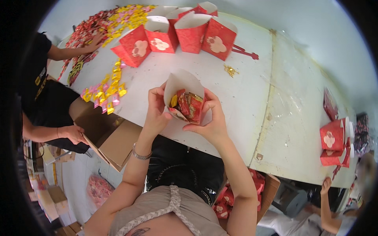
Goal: The person assembles small red paper gift boxes by folding the sides and securing them with gold fasteners. They repeatedly pick up flat red paper pieces, fold them into box shapes, insert fasteners, and place the finished boxes on the table.
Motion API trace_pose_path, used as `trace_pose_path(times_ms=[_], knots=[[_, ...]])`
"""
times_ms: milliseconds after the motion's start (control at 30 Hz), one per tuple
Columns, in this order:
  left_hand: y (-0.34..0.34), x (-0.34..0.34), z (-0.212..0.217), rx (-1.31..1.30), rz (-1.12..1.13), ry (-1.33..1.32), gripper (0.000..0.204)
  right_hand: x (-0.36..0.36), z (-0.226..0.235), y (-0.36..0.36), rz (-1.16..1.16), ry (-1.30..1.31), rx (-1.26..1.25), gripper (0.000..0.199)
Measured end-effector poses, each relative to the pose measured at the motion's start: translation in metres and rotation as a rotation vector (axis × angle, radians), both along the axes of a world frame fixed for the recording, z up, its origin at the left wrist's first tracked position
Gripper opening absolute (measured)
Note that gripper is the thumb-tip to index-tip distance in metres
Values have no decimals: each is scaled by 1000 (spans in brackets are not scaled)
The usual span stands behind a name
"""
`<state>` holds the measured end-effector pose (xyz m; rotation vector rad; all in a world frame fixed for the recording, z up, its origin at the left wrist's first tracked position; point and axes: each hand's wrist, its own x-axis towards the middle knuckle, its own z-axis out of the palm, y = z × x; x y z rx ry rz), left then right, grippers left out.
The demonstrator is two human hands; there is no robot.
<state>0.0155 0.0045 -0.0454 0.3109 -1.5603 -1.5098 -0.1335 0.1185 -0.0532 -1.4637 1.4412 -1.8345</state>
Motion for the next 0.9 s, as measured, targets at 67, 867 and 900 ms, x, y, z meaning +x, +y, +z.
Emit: trace_pose_path(times_ms=[67,867,900], knots=[[2,-7,-6,79,-86,-10,78,-7,2,3,-12,-70,-45,65],[32,-13,-2,291,33,-318,17,12,3,4,-427,-419,-52,17],[25,-11,-10,334,-10,-311,18,12,7,6,-405,-455,-4,19]])
